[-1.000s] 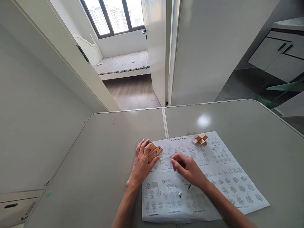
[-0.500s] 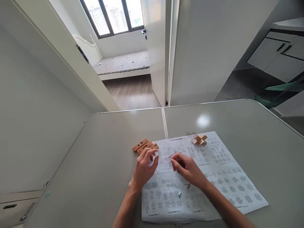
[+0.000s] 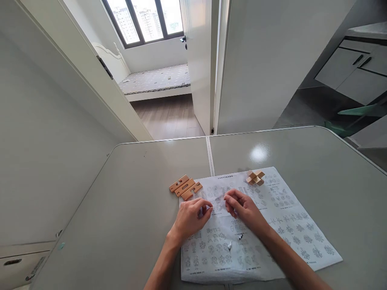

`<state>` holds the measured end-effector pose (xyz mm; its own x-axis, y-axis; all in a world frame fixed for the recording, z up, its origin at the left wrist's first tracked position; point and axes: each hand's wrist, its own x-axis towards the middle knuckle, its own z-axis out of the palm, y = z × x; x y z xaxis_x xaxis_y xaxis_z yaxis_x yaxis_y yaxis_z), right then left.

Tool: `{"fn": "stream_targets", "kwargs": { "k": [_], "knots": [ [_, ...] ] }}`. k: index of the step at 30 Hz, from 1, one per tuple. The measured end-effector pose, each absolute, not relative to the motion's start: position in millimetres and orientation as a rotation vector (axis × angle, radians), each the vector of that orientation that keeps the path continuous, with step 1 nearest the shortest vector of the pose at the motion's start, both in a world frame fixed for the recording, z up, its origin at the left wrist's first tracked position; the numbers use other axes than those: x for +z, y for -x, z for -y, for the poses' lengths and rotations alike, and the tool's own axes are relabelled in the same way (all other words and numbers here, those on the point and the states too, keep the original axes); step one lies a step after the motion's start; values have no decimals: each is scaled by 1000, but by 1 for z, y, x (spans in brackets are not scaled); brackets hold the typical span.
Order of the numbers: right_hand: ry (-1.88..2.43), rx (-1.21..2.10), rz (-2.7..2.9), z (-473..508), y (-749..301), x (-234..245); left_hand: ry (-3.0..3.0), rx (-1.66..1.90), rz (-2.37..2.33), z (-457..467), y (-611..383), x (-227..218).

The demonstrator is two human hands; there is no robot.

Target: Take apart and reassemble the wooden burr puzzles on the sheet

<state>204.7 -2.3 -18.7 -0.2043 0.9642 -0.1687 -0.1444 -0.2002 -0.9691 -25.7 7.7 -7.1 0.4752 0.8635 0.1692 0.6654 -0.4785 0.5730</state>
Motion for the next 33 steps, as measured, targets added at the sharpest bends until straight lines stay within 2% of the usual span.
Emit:
{"fn": "stream_targets", "kwargs": {
  "k": [5,10,18,33],
  "knots": [
    [911,1642,579,-8,-219,-27,-2283,619,-1272,-7,26,-11],
    [749,1621,314,-13,-231,-28,-2284,630,-1274,-7,26,-10],
    [715,1543,336,-9,-233,-20,-2280,638,-1258,-7,25,-7],
    [459,1625,51,-10,-236,-20,-2280,639,-1277,-7,25,-9]
  ]
}}
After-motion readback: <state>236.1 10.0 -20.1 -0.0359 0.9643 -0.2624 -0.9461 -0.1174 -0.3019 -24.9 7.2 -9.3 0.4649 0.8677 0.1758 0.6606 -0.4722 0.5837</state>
